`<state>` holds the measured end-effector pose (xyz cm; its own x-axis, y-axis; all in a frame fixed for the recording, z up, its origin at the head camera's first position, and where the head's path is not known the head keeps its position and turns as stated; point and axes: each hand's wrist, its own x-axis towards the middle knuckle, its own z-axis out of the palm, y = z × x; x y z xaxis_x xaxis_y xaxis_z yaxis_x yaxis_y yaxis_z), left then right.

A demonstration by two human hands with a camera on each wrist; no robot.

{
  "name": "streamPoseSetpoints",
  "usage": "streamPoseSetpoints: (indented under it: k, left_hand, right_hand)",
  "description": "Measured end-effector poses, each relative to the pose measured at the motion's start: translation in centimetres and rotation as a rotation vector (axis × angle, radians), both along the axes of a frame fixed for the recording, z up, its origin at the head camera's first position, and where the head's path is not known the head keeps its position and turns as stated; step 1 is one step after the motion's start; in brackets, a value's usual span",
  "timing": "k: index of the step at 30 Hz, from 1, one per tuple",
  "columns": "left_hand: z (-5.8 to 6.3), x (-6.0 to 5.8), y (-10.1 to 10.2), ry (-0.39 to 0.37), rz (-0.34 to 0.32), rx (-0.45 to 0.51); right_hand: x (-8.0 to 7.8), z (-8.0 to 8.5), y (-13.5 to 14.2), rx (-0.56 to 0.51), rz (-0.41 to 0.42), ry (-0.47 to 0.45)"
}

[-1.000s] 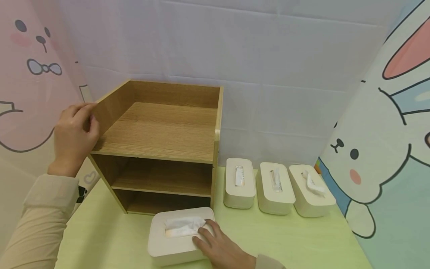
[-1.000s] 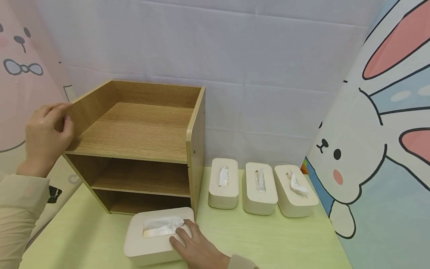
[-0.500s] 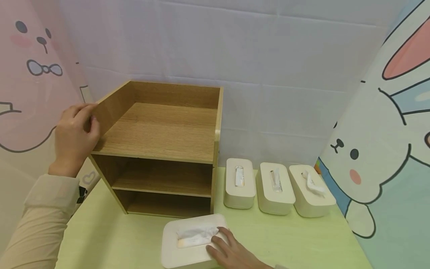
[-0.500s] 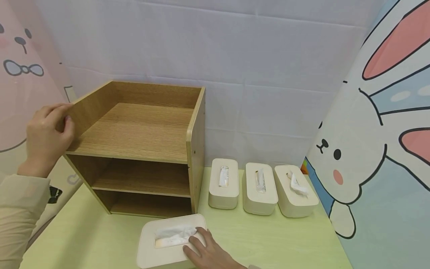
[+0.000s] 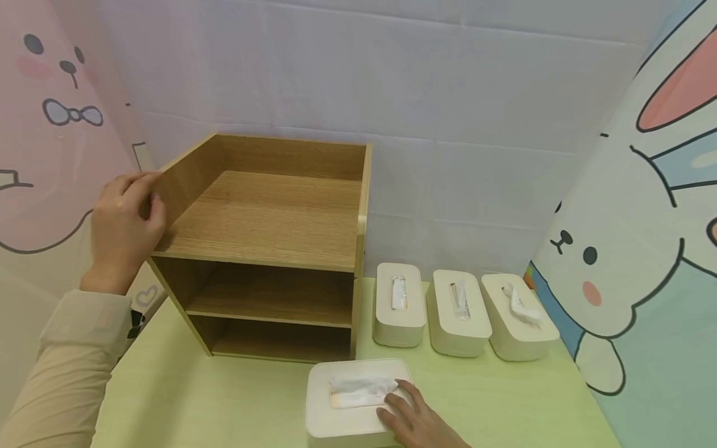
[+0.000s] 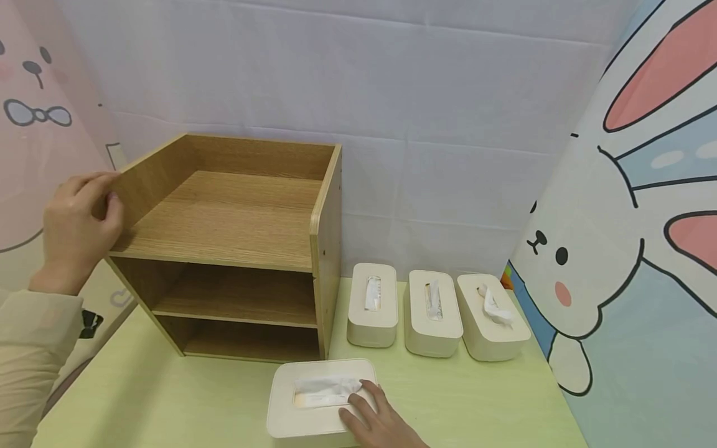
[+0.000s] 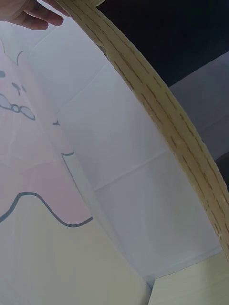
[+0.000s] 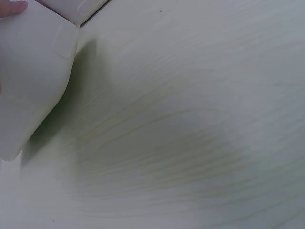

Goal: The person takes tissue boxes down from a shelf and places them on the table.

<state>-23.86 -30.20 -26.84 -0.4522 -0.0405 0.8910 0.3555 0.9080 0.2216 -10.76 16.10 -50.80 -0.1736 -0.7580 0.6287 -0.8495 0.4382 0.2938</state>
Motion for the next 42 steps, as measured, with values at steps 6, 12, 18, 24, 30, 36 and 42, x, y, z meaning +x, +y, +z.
streamPoseSetpoints:
  k: [6, 12, 18, 24, 30, 36, 42]
  left_hand:
    - [0.1, 0.1, 0.1, 0.000, 0.001, -0.004]
    - [0.3, 0.0, 0.2, 0.004, -0.005, -0.005]
    - [0.4, 0.0, 0.1, 0.001, -0.003, -0.006]
    - [0.4, 0.2, 0.2, 0.002, -0.007, -0.004]
    - [0.4, 0.4, 0.2, -0.005, -0.006, -0.006]
    - [0.4, 0.5, 0.1, -0.007, -0.003, -0.005]
    - [0.4, 0.6, 0.1, -0.005, -0.004, 0.000]
  right_hand:
    - [0.2, -0.6, 1.6, -0.012, -0.019, 0.000]
    - [0.3, -1.0, 3.2, -0.040, -0.040, 0.003]
    - [0.4, -1.2, 4.5, -0.056, -0.064, -0.018]
    - [0.3, -1.4, 6.0, -0.056, -0.093, -0.019]
    - [-0.2, -1.6, 7.4, -0.102, -0.086, -0.020]
    - [-0.5, -1.5, 8.4, -0.129, -0.107, -0.093]
    - [-0.7, -1.2, 9.1, -0.108, -0.164, -0.145]
